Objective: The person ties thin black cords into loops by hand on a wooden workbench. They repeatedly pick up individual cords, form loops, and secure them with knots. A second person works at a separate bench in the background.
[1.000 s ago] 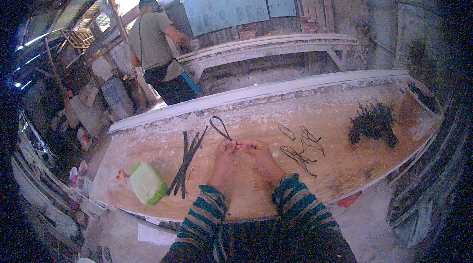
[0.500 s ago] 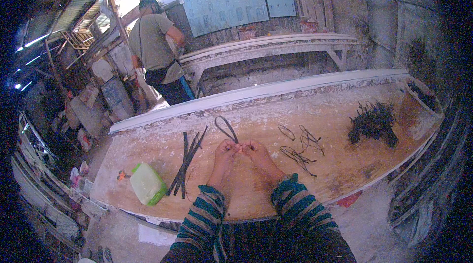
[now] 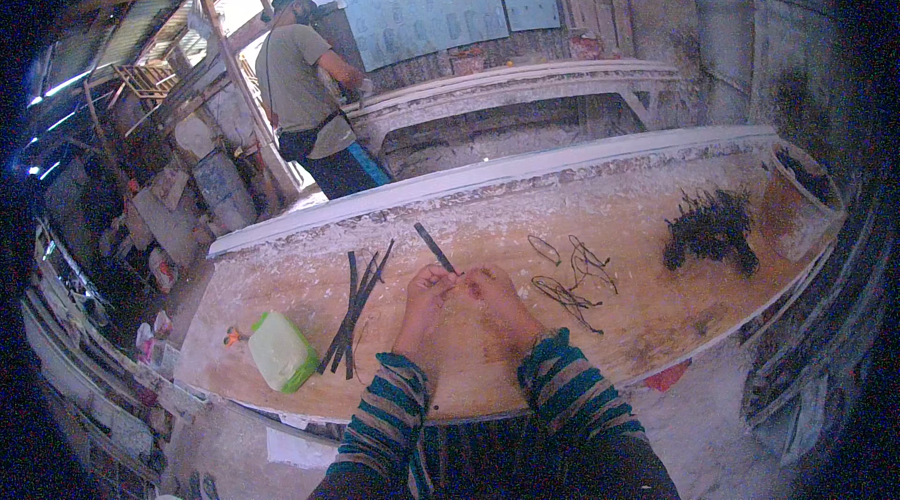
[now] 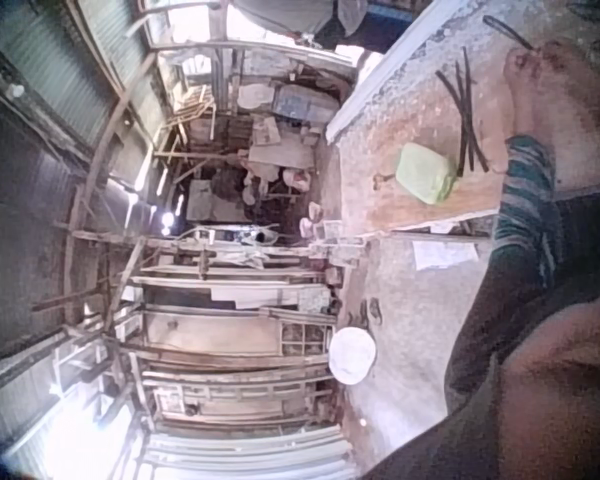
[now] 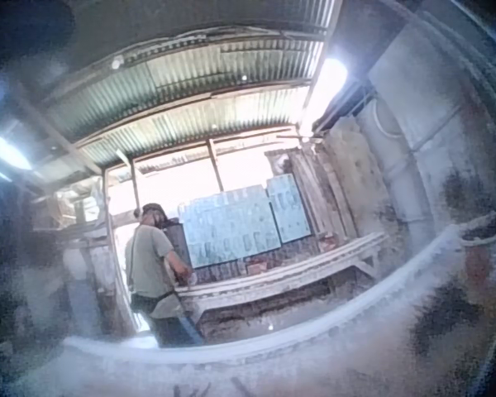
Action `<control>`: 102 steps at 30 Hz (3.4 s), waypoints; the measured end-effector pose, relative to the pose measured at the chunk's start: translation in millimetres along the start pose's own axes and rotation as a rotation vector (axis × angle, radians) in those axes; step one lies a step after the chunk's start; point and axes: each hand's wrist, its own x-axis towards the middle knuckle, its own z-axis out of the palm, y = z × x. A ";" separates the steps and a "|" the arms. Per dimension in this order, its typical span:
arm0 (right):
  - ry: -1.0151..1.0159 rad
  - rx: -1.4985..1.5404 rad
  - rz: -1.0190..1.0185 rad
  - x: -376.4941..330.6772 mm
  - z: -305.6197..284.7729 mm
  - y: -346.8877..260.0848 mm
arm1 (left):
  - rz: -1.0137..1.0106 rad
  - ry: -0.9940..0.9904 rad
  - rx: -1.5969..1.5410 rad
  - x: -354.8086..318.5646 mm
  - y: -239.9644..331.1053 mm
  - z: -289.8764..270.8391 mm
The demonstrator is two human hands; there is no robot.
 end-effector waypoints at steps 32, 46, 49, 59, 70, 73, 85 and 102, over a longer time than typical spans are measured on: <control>-0.011 -0.228 -0.188 0.1 0.7 -5.6 | -0.051 -0.004 0.153 -5.2 6.0 2.1; -0.023 -0.232 -0.239 1.4 3.0 -3.8 | -0.102 0.048 0.161 -7.9 13.0 8.6; -0.002 -0.235 -0.253 -4.5 7.1 -10.8 | -0.100 0.044 0.123 -8.0 12.1 8.5; 0.040 -0.188 -0.243 2.8 1.1 0.4 | -0.094 0.025 0.016 -8.4 10.4 9.8; 0.001 0.013 -0.089 -7.9 9.1 -16.6 | -0.071 0.017 -0.121 -5.0 2.1 5.8; -0.037 0.101 -0.046 -12.8 13.0 -23.1 | -0.084 0.014 -0.149 -6.0 2.3 5.5; -0.055 0.076 -0.054 -11.8 14.5 -16.9 | -0.117 0.010 -0.215 -3.6 -2.9 -1.3; -0.100 -0.926 -0.853 -25.1 13.6 -40.8 | -0.220 -0.049 -0.133 -10.9 20.0 -0.7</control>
